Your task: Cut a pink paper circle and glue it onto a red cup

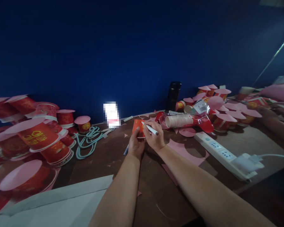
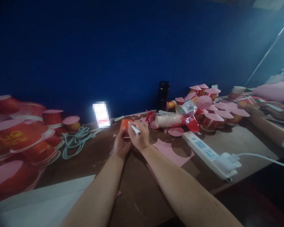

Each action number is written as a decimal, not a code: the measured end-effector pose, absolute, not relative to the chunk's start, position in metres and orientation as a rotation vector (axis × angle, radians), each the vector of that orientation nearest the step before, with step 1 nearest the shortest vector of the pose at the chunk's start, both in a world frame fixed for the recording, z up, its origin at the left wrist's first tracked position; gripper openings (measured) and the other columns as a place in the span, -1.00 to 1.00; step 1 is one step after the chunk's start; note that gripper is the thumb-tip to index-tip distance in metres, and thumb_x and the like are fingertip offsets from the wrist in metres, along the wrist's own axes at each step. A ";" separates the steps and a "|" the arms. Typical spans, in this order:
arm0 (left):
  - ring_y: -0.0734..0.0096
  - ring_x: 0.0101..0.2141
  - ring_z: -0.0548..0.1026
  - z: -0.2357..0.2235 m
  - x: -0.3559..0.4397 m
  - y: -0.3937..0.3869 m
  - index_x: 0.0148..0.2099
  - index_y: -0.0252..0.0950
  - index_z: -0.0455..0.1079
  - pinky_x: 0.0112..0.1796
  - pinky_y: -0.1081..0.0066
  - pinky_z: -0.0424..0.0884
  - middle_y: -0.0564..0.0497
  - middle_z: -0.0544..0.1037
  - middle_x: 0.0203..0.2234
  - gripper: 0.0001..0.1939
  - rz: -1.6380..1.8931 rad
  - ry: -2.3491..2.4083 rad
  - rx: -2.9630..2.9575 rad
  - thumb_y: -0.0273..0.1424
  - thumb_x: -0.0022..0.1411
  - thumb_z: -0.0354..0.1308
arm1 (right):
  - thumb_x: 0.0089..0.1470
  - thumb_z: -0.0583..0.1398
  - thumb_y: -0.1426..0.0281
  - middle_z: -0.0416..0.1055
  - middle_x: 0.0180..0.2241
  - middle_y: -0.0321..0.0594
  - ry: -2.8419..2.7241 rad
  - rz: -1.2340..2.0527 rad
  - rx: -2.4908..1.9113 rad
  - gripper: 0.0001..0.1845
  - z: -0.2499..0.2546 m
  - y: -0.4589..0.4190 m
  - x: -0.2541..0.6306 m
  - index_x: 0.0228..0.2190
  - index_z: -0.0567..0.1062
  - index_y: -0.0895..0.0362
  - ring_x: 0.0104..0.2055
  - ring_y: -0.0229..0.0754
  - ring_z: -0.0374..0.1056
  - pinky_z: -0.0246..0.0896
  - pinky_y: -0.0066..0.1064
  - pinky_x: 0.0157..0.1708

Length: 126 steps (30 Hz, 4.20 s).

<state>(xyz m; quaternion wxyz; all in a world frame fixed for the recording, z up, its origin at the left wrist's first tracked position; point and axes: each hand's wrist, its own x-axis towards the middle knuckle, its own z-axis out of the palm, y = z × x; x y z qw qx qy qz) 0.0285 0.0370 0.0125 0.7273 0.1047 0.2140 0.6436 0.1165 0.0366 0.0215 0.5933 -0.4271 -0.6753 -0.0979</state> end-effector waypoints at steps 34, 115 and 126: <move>0.41 -0.34 0.52 0.013 0.027 0.037 -0.27 -0.34 0.45 -0.16 0.42 0.40 -0.02 0.56 -0.39 -0.89 1.411 0.500 0.227 -0.47 0.10 0.16 | 0.10 0.12 0.37 0.49 -0.37 -0.23 -1.584 -0.188 -1.028 -0.91 0.022 0.034 0.115 -0.35 0.43 0.10 -0.31 -0.21 0.40 0.16 -0.31 -0.15; 0.41 -0.27 0.53 0.008 0.026 0.043 -0.25 -0.34 0.44 -0.13 0.41 0.42 -0.01 0.57 -0.37 -0.87 1.494 0.555 0.160 -0.51 0.08 0.18 | 0.11 0.13 0.39 0.50 -0.30 -0.19 -1.585 -0.195 -0.932 -0.88 0.020 0.035 0.116 -0.28 0.43 0.11 -0.22 -0.18 0.41 0.20 -0.28 -0.13; 0.42 -0.29 0.54 0.007 0.026 0.044 -0.23 -0.33 0.43 -0.16 0.44 0.43 0.00 0.57 -0.37 -0.85 1.472 0.568 0.158 -0.50 0.08 0.18 | 0.11 0.12 0.39 0.49 -0.31 -0.20 -1.579 -0.214 -0.966 -0.88 0.019 0.037 0.116 -0.28 0.43 0.10 -0.23 -0.18 0.40 0.19 -0.29 -0.12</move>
